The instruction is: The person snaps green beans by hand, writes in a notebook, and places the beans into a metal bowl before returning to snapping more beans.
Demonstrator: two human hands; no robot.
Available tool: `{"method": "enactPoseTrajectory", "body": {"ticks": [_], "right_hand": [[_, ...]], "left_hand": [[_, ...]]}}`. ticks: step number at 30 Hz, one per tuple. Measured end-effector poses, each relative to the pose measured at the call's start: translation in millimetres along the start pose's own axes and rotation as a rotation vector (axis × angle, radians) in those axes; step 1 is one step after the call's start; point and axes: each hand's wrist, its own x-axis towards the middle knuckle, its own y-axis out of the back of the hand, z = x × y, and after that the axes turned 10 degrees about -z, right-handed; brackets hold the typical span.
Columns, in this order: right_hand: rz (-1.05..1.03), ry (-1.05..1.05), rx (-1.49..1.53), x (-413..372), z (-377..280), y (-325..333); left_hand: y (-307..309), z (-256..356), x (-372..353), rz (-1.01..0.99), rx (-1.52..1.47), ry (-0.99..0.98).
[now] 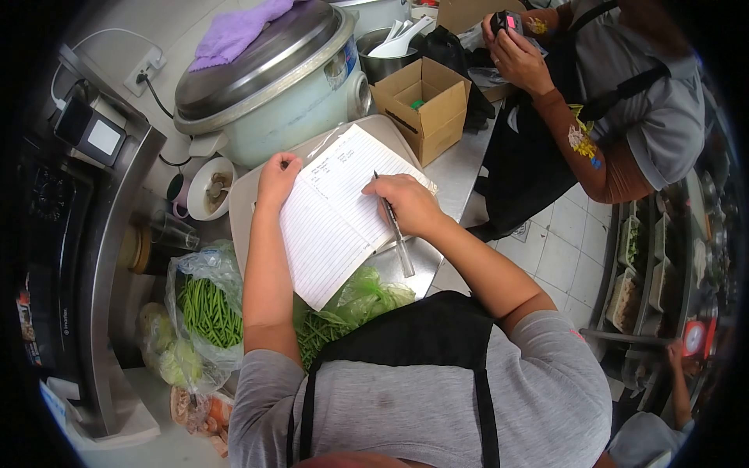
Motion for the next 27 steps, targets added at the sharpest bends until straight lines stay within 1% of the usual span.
{"method": "enactPoseTrajectory", "body": {"ticks": [4,7,19,22,27], "right_hand": [[-0.012,-0.011,0.012,0.2,2.0,-0.7],[0.026,0.010,-0.011,0.2,-1.0,-0.2],[-0.044,-0.019,0.009,-0.6,1.2,2.2],[-0.016,-0.005,0.001,-0.5,1.7,0.7],[-0.051,-0.024,0.026,-1.0,5.2,-0.7]], "left_hand": [[-0.8,-2.1,0.9,-0.002,-0.005,-0.001],[-0.6,-2.3,1.1,-0.003,0.000,-0.001],[-0.6,-2.3,1.7,-0.006,0.009,0.007],[-0.5,-1.9,1.7,-0.004,0.007,0.007],[-1.2,-2.9,1.6,0.002,0.013,0.001]]}}
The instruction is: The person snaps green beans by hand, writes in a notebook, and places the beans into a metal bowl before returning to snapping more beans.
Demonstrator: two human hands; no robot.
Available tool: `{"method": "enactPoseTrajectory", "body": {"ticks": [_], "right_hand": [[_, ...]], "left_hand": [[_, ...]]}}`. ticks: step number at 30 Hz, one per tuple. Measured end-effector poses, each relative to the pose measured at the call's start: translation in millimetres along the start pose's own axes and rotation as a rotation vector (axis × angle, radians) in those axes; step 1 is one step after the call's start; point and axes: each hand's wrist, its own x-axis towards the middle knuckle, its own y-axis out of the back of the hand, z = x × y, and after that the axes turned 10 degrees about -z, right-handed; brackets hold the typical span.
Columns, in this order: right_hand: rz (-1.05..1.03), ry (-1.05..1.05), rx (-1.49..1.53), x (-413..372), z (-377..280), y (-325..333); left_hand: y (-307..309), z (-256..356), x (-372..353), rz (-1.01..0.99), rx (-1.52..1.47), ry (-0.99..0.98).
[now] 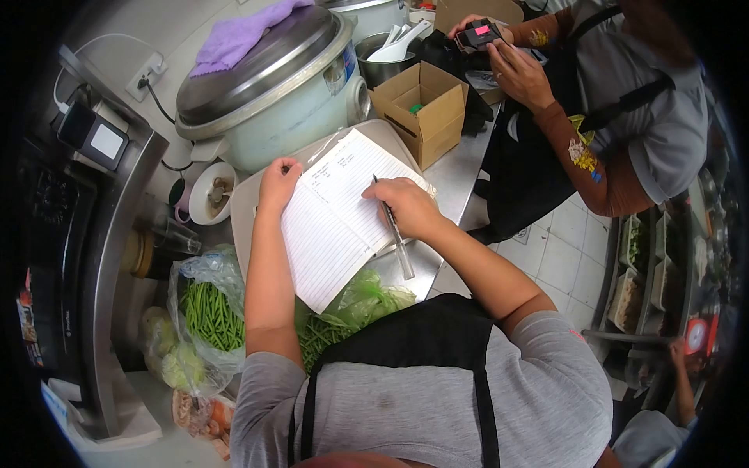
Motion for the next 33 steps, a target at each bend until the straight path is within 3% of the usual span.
{"method": "enactPoseTrajectory", "body": {"ticks": [22,25,28,29,30,32,33], "right_hand": [[-0.015,0.013,-0.014,1,1,2],[-0.088,-0.030,0.059,1,-4,7],[-0.132,-0.151,0.336,2,-5,15],[0.110,0.144,-0.007,14,-3,32],[0.184,0.189,-0.105,22,7,47],[0.236,-0.034,-0.064,36,-1,95],[0.426,0.135,-0.361,48,13,118]], "left_hand": [[3,1,0,-0.062,0.021,0.050],[4,1,0,-0.061,0.010,0.050],[5,8,-6,-0.063,0.016,0.056],[6,11,-4,-0.059,0.020,0.050],[6,9,-2,-0.056,0.012,0.051],[4,4,-1,-0.058,-0.005,0.058],[4,5,-2,-0.056,-0.006,0.053]]}}
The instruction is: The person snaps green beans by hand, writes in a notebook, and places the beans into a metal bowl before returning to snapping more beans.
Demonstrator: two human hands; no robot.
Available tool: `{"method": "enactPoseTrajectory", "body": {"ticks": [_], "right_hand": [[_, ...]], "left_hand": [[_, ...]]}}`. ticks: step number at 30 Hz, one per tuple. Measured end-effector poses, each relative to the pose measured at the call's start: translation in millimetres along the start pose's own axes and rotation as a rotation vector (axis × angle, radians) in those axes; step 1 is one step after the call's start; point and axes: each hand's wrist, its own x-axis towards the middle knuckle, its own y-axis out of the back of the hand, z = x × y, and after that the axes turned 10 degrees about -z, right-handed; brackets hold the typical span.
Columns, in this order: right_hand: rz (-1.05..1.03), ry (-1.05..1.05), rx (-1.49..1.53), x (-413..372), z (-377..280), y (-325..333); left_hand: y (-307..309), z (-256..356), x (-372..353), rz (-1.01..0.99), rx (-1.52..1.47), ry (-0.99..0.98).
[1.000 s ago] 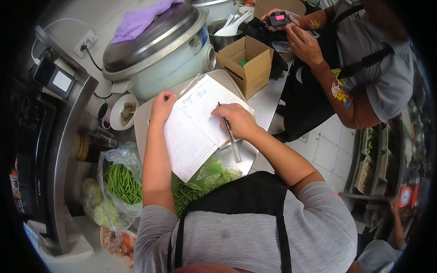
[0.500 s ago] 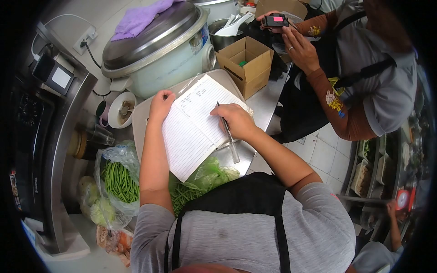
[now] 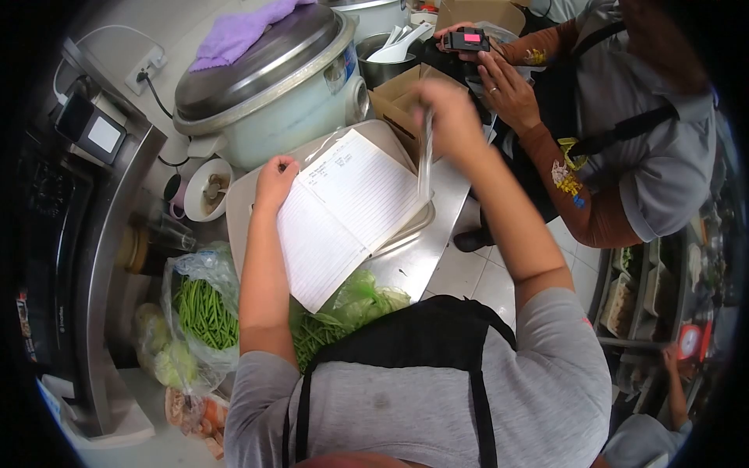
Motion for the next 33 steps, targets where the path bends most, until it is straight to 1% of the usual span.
{"method": "enactPoseTrajectory", "body": {"ticks": [1,2,3,4,6,9,12,15,21,24,27,30,33], "right_hand": [[0.088,-0.025,-0.036,15,12,14],[0.199,-0.014,-0.166,26,40,21],[0.175,-0.184,-0.216,33,57,32],[0.132,-0.277,-0.327,40,62,43],[0.076,-0.348,-0.493,47,95,51],[0.045,-0.348,-0.507,48,120,54],[-0.057,-0.359,-0.425,50,110,54],[0.014,-0.261,-0.485,46,119,49],[0.055,-0.244,-0.598,40,134,38],[0.005,-0.325,-0.623,40,126,38],[0.057,-0.347,-0.605,39,130,34],[0.055,-0.432,-0.573,41,119,36],[0.095,-0.458,-0.548,41,121,36]], "left_hand": [[1,1,-1,0.004,0.000,-0.006],[1,2,-1,0.009,0.000,-0.014],[1,2,-1,0.011,0.009,-0.016],[1,1,0,0.013,0.017,-0.018],[0,0,0,0.014,0.029,-0.015],[1,0,0,0.014,0.024,-0.003],[1,-1,0,0.006,0.003,-0.005],[-1,-5,2,0.009,0.010,-0.010],[0,-2,0,0.011,0.022,-0.018],[1,2,-2,0.004,0.016,-0.002],[0,2,-2,0.024,0.008,-0.011],[-1,-1,-1,0.050,0.000,-0.047],[-2,-3,0,0.059,0.005,-0.064]]}}
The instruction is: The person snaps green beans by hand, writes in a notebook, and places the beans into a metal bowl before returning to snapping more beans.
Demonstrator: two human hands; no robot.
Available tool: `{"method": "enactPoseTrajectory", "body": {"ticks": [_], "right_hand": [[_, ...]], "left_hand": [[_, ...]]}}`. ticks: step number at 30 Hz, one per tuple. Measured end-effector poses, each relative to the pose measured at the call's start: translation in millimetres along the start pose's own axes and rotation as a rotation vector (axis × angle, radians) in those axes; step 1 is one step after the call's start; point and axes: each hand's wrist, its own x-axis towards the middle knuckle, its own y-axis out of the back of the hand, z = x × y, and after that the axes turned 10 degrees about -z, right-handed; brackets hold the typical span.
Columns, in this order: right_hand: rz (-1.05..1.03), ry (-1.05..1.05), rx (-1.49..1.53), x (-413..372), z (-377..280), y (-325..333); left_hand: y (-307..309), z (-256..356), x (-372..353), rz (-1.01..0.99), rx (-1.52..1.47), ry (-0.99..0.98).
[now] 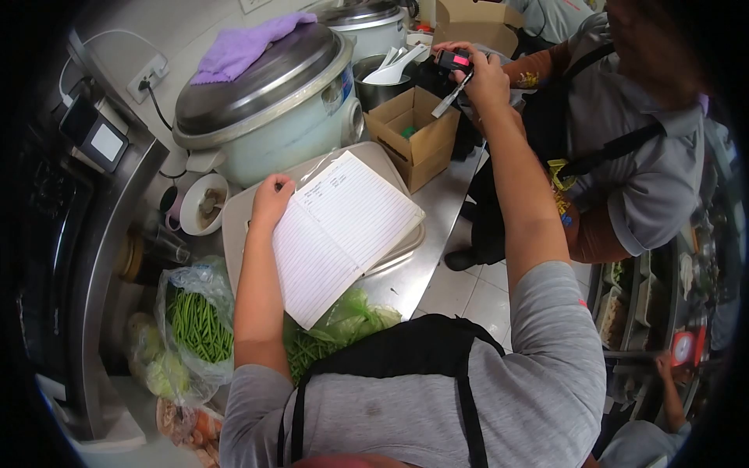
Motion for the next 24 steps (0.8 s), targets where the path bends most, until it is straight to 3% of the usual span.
{"method": "enactPoseTrajectory", "body": {"ticks": [24], "right_hand": [[0.209,-0.336,0.103,11,6,-25]], "left_hand": [[1,4,-1,-0.016,-0.049,0.053]]}}
